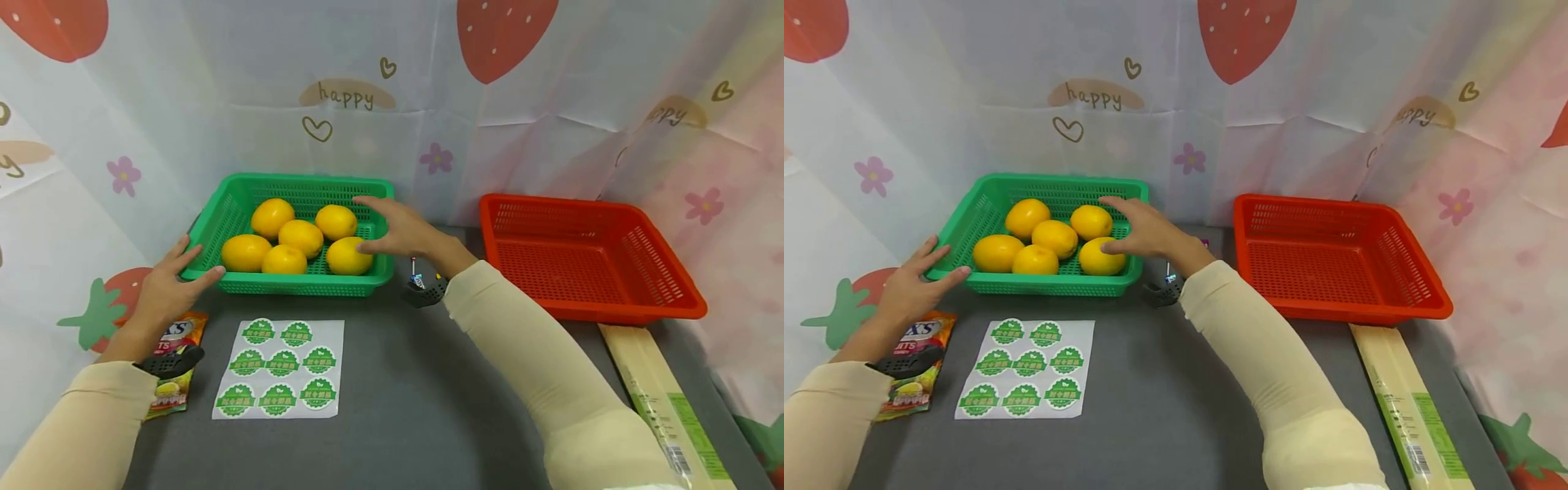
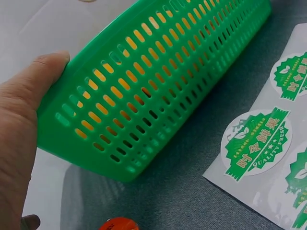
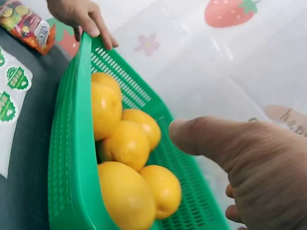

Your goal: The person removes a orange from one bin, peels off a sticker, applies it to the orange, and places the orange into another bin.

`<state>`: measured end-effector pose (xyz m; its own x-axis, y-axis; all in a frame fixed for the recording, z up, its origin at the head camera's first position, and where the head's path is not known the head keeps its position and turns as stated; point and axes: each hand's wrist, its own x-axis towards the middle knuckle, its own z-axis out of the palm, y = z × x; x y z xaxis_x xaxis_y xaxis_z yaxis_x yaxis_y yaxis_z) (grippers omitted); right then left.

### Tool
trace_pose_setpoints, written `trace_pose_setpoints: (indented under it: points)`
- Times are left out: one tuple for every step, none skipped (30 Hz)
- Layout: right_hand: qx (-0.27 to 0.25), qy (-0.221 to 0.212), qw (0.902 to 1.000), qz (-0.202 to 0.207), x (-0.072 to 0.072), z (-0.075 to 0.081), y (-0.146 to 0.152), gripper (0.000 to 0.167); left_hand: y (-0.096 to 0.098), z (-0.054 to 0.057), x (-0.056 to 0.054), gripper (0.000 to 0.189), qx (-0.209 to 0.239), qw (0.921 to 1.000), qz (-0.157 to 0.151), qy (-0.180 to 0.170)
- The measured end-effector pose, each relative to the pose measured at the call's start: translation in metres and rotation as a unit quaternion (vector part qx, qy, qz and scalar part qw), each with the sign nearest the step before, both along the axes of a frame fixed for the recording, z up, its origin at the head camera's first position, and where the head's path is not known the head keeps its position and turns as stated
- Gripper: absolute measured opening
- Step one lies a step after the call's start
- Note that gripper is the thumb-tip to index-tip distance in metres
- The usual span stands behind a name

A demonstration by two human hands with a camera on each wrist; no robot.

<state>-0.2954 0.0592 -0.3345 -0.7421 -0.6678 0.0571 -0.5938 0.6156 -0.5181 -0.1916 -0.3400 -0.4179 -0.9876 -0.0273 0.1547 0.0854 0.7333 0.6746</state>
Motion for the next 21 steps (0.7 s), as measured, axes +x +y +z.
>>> trace_pose_setpoints:
  points:
    - [0.000, -0.013, 0.9999, -0.003, -0.002, -0.002, -0.006, 0.081, -0.001, 0.001, 0.000, 0.075, 0.003, 1.0000, 0.002, -0.002]
    - [0.003, -0.022, 0.9998, -0.004, -0.004, -0.004, -0.011, 0.081, -0.001, 0.001, 0.001, 0.075, 0.006, 1.0000, 0.002, -0.003]
    - [0.006, -0.029, 0.9995, -0.006, -0.006, -0.006, -0.015, 0.081, -0.001, 0.001, 0.001, 0.075, 0.007, 1.0000, 0.001, -0.003]
    - [0.011, -0.034, 0.9993, -0.006, -0.007, -0.008, -0.020, 0.080, -0.001, 0.001, 0.001, 0.075, 0.009, 1.0000, 0.000, -0.004]
    - [0.016, -0.041, 0.9990, -0.007, -0.009, -0.010, -0.023, 0.080, -0.001, 0.001, 0.001, 0.075, 0.011, 0.9999, -0.001, -0.003]
    - [0.019, -0.048, 0.9986, -0.007, -0.010, -0.011, -0.027, 0.079, -0.001, 0.001, 0.001, 0.075, 0.012, 0.9999, -0.002, -0.003]
    - [0.023, -0.054, 0.9983, -0.008, -0.012, -0.013, -0.030, 0.079, -0.001, 0.001, 0.001, 0.075, 0.015, 0.9999, -0.001, -0.003]
    - [0.030, -0.059, 0.9977, -0.010, -0.013, -0.015, -0.033, 0.079, -0.001, 0.001, 0.002, 0.075, 0.016, 0.9999, -0.001, -0.003]
    - [0.034, -0.066, 0.9971, -0.013, -0.014, -0.018, -0.036, 0.079, -0.002, 0.000, 0.002, 0.075, 0.016, 0.9999, 0.000, -0.003]
    - [0.039, -0.072, 0.9965, -0.015, -0.016, -0.020, -0.038, 0.079, -0.002, 0.000, 0.002, 0.075, 0.017, 0.9999, 0.000, -0.003]
    - [0.046, -0.077, 0.9958, -0.017, -0.017, -0.022, -0.040, 0.080, -0.002, 0.000, 0.002, 0.075, 0.017, 0.9998, 0.001, -0.002]
    - [0.053, -0.079, 0.9953, -0.018, -0.019, -0.024, -0.042, 0.080, -0.003, 0.000, 0.002, 0.075, 0.018, 0.9998, 0.002, -0.001]
    - [0.061, -0.080, 0.9948, -0.018, -0.020, -0.026, -0.044, 0.080, -0.003, 0.000, 0.002, 0.075, 0.018, 0.9998, 0.003, 0.001]
    - [0.071, -0.080, 0.9941, -0.020, -0.020, -0.028, -0.046, 0.081, -0.003, 0.000, 0.002, 0.076, 0.017, 0.9998, 0.004, 0.002]
    - [0.085, -0.074, 0.9934, -0.020, -0.021, -0.030, -0.048, 0.081, -0.004, -0.001, 0.002, 0.076, 0.018, 0.9998, 0.005, 0.002]
    - [0.103, -0.067, 0.9922, -0.020, -0.022, -0.031, -0.050, 0.081, -0.004, -0.001, 0.002, 0.076, 0.017, 0.9998, 0.005, 0.003]
    - [0.125, -0.057, 0.9903, -0.019, -0.022, -0.032, -0.051, 0.082, -0.004, -0.002, 0.001, 0.076, 0.018, 0.9998, 0.005, 0.003]
    - [0.148, -0.049, 0.9876, -0.019, -0.022, -0.034, -0.053, 0.082, -0.003, -0.002, 0.001, 0.076, 0.018, 0.9998, 0.006, 0.004]
    - [0.173, -0.042, 0.9839, -0.019, -0.022, -0.035, -0.055, 0.082, -0.003, -0.003, 0.001, 0.076, 0.018, 0.9998, 0.006, 0.005]
    - [0.198, -0.033, 0.9794, -0.021, -0.022, -0.036, -0.056, 0.082, -0.003, -0.003, 0.000, 0.076, 0.016, 0.9998, 0.007, 0.006]
    - [0.222, -0.023, 0.9746, -0.020, -0.022, -0.037, -0.057, 0.083, -0.002, -0.004, 0.000, 0.076, 0.015, 0.9998, 0.007, 0.008]
